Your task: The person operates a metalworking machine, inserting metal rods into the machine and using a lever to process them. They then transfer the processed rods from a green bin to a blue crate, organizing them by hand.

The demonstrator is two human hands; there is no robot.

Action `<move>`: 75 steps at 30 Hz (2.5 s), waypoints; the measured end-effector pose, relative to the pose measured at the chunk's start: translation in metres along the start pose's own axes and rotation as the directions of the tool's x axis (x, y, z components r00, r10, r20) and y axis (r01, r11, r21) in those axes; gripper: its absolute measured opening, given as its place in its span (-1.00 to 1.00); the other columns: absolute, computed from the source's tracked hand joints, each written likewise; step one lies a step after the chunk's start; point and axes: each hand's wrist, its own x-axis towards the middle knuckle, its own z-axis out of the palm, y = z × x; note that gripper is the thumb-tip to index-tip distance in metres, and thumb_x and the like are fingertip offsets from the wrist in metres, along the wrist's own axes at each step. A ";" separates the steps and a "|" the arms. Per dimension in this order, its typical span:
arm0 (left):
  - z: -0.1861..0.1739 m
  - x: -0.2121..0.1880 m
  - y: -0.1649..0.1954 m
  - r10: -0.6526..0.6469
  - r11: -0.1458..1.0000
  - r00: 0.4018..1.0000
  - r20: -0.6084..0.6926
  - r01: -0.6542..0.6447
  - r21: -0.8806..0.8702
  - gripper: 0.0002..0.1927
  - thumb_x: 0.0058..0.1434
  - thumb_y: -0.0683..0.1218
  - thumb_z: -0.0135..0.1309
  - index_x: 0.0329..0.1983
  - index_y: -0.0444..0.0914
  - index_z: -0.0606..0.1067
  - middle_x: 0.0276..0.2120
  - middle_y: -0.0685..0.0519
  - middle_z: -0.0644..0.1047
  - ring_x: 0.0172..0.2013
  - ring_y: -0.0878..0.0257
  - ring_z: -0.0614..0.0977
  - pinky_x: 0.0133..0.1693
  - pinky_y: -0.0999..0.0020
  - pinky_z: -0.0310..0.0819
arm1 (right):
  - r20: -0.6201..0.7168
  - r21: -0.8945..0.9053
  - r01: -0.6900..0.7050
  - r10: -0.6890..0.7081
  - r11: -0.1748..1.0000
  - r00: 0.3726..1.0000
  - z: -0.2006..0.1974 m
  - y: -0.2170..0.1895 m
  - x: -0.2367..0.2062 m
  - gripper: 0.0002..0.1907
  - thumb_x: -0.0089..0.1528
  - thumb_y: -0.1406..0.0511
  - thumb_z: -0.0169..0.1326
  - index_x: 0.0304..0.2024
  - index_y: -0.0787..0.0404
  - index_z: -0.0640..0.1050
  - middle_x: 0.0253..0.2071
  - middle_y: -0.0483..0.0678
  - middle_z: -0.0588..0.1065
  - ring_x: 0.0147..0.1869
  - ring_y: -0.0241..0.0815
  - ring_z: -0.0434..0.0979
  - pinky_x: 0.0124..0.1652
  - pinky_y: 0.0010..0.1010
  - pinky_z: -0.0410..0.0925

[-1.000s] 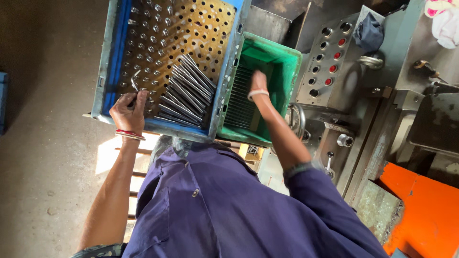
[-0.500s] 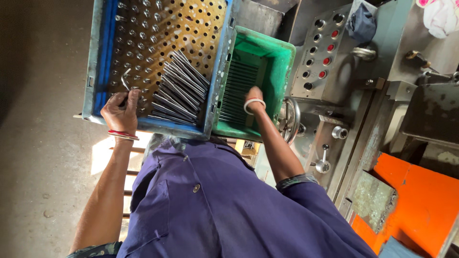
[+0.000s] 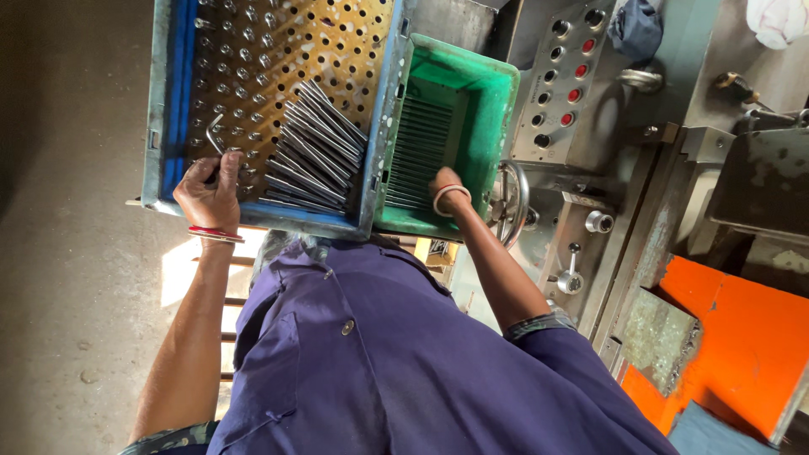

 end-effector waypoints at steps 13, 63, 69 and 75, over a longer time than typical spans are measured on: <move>-0.002 0.005 0.006 0.123 0.990 0.991 -0.052 -0.119 0.072 -0.75 0.37 -0.08 0.34 -0.23 -0.40 0.63 -0.41 -0.08 0.59 -0.43 0.27 0.53 -0.34 0.36 0.37 | -0.476 0.029 0.799 -0.695 0.600 0.539 -0.068 -0.153 -0.041 -0.71 0.13 0.44 0.28 -0.12 0.33 0.53 -0.15 0.18 0.54 -0.09 0.23 0.58 -0.10 -0.09 0.45; 0.004 0.005 0.000 0.077 0.989 0.995 -0.066 -0.068 0.131 -0.68 0.36 -0.02 0.35 -0.25 -0.41 0.63 -0.45 -0.08 0.55 -0.48 0.21 0.50 -0.39 0.34 0.33 | -0.393 -0.380 0.603 -0.713 0.701 0.581 -0.095 -0.095 0.061 -0.69 0.20 0.43 -0.06 -0.05 0.33 0.58 0.02 0.31 0.51 0.11 0.26 0.50 0.09 -0.05 0.38; 0.004 0.004 -0.003 0.168 0.982 0.984 -0.066 -0.161 0.102 -0.71 0.39 -0.03 0.33 -0.20 -0.39 0.65 -0.38 -0.05 0.59 -0.42 0.29 0.54 -0.36 0.39 0.37 | -0.258 -0.709 0.408 -0.750 0.575 0.609 -0.076 -0.092 0.068 -0.69 0.18 0.44 -0.08 -0.05 0.31 0.56 0.06 0.29 0.49 0.19 0.24 0.50 0.22 -0.10 0.40; 0.007 0.004 -0.003 0.107 0.987 0.991 -0.077 -0.096 0.129 -0.69 0.36 -0.02 0.36 -0.24 -0.40 0.64 -0.42 -0.07 0.58 -0.47 0.26 0.50 -0.39 0.36 0.33 | -0.361 -0.359 0.406 -0.526 0.840 0.770 -0.087 -0.094 0.067 -0.74 0.26 0.42 -0.05 -0.06 0.32 0.59 -0.06 0.27 0.55 -0.04 0.26 0.59 -0.12 -0.10 0.49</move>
